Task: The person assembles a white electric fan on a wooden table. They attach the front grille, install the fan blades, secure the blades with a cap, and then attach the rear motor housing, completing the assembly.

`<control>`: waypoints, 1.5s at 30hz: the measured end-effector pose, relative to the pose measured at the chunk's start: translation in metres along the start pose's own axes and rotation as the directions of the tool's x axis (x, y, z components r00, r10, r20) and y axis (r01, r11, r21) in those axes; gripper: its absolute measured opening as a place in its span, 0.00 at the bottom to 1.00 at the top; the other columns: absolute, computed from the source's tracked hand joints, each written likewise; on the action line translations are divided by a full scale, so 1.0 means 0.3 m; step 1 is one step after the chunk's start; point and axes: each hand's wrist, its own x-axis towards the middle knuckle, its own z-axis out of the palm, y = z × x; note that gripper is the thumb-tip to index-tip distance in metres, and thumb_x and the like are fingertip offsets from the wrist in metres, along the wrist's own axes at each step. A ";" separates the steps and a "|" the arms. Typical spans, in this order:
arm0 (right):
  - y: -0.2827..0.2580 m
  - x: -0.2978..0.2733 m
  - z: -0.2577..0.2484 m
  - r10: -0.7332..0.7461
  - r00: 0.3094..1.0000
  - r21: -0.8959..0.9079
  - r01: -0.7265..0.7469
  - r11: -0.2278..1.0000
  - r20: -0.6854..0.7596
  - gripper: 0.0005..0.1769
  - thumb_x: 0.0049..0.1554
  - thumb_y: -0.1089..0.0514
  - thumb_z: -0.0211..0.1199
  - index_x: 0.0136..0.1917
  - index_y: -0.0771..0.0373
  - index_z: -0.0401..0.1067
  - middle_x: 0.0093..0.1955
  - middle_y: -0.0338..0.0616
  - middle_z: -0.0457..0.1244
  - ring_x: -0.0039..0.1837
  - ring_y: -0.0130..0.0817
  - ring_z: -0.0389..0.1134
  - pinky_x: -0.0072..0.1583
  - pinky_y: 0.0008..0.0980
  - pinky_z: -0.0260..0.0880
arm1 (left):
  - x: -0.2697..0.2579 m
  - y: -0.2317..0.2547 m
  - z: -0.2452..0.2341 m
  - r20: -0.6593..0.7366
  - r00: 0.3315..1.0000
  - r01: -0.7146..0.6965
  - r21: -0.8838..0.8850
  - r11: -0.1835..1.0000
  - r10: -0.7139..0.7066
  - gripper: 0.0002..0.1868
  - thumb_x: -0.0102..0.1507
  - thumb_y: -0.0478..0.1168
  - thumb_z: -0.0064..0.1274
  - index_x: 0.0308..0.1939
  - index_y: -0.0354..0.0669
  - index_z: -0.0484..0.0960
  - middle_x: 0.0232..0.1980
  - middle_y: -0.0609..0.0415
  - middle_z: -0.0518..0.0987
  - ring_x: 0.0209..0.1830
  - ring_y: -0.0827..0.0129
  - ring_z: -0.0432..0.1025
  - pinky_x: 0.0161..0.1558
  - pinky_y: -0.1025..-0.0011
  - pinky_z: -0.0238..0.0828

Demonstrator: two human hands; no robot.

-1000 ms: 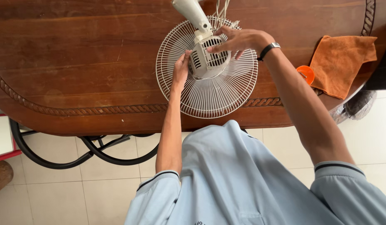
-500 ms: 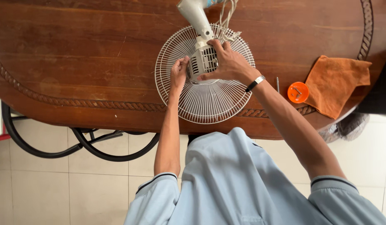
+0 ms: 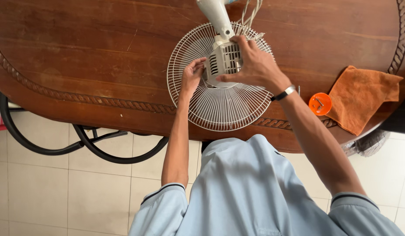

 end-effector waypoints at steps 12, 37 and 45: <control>0.130 -0.047 -0.224 -0.075 0.989 0.352 0.116 0.929 -0.129 0.60 0.48 0.35 0.77 0.79 0.63 0.48 0.70 0.62 0.58 0.70 0.58 0.65 0.65 0.53 0.70 | -0.006 -0.019 0.021 -0.041 0.999 0.006 0.121 0.993 -0.001 0.14 0.62 0.45 0.60 0.49 0.46 0.87 0.45 0.55 0.86 0.45 0.70 0.80 0.56 0.59 0.78; 0.150 -0.178 -0.287 -0.240 0.922 0.147 0.295 0.944 -0.303 0.62 0.51 0.36 0.80 0.82 0.61 0.47 0.74 0.60 0.57 0.79 0.55 0.61 0.79 0.49 0.66 | -0.001 0.025 0.001 -0.116 0.993 0.059 0.338 0.939 -0.020 0.16 0.69 0.48 0.47 0.53 0.48 0.85 0.48 0.55 0.86 0.42 0.68 0.77 0.45 0.62 0.77; -0.055 -0.176 -0.368 -0.468 0.875 0.132 0.482 0.866 -0.123 0.65 0.36 0.55 0.83 0.79 0.58 0.50 0.75 0.55 0.52 0.78 0.50 0.55 0.77 0.52 0.64 | -0.065 0.426 0.087 0.095 0.995 0.033 -0.386 0.922 0.004 0.37 0.65 0.68 0.39 0.60 0.42 0.77 0.49 0.44 0.85 0.46 0.66 0.80 0.41 0.67 0.79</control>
